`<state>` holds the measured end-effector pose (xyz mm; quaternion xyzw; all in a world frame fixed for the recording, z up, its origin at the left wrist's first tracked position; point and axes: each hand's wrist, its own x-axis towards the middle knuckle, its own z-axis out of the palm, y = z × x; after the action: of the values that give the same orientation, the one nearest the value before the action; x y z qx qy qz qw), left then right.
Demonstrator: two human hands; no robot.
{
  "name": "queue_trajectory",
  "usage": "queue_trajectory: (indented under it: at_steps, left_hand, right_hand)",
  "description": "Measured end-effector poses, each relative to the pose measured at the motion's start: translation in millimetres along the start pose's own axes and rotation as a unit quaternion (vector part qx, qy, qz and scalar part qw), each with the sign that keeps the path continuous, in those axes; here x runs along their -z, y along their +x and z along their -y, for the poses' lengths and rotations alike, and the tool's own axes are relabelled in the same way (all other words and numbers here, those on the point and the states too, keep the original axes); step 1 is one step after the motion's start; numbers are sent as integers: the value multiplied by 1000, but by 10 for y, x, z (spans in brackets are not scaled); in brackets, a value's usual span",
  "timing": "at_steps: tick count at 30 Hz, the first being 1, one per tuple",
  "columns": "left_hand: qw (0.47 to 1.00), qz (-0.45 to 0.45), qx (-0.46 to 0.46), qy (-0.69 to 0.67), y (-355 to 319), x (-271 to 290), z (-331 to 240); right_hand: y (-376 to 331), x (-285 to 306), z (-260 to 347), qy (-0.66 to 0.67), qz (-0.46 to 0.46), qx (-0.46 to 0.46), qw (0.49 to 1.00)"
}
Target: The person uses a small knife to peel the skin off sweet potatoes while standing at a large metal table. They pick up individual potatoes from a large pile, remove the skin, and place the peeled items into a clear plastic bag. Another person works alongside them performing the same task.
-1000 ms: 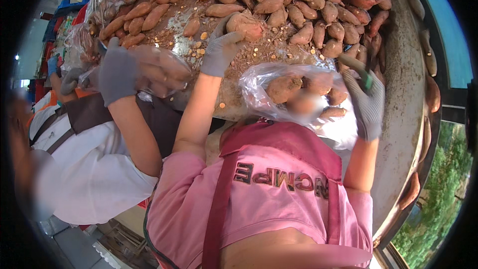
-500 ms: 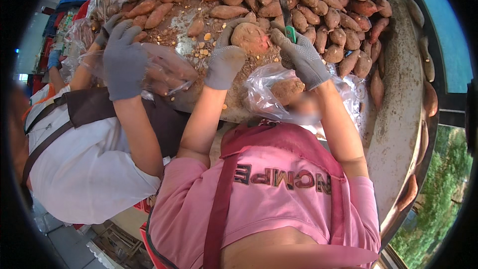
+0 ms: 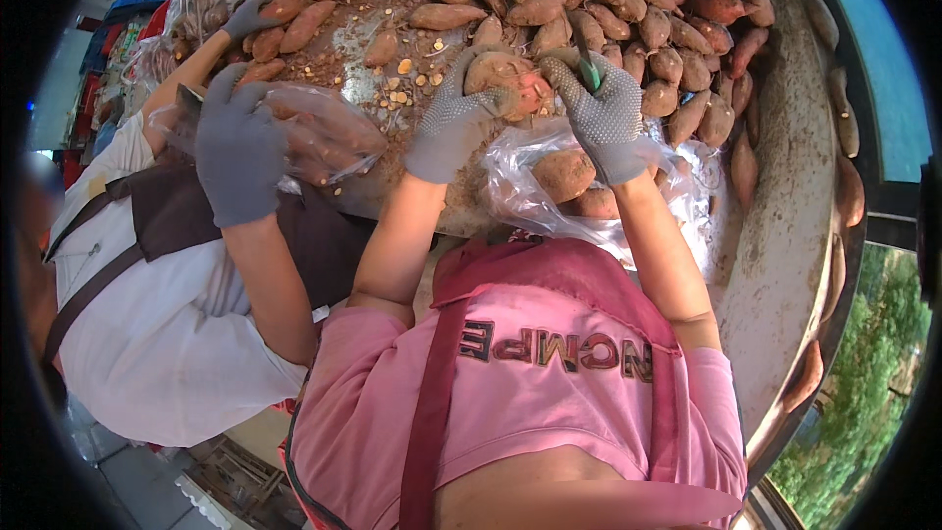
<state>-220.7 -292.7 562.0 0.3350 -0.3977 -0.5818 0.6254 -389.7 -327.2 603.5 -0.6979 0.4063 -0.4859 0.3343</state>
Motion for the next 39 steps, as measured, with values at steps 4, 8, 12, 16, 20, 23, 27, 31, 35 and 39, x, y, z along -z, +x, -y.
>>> queue_trajectory:
  at_steps: [4,8,12,16,20,23,27,31,35,39]
  left_hand:
    - [995,8,-49,88,-14,-68,-48]
    - [988,23,-121,98,-38,-104,-94]
    - [978,14,-126,168,-5,-102,-136]
    - [990,18,-84,111,-53,-192,-195]
    - [970,-6,-141,196,-88,-160,-178]
    - [943,-23,-204,261,-85,-210,-215]
    - [834,-16,-284,473,-91,-287,-339]
    - [841,-54,-252,476,-113,-328,-309]
    - [844,-54,-156,511,-141,-173,-220]
    - [874,-59,-133,464,-165,-219,-183]
  right_hand:
    - [18,118,-134,80,16,-147,986]
    - [48,176,-30,178,54,-176,967]
    - [-15,141,187,186,148,-140,961]
    - [10,153,260,129,187,-177,958]
    - [-79,126,199,196,143,-205,948]
    - [-54,56,243,390,68,-283,874]
    - [28,69,115,210,141,-247,936]
    - [35,49,112,108,133,-124,977]
    - [47,3,76,112,105,-117,981]
    - [17,-91,85,-23,48,-9,999]
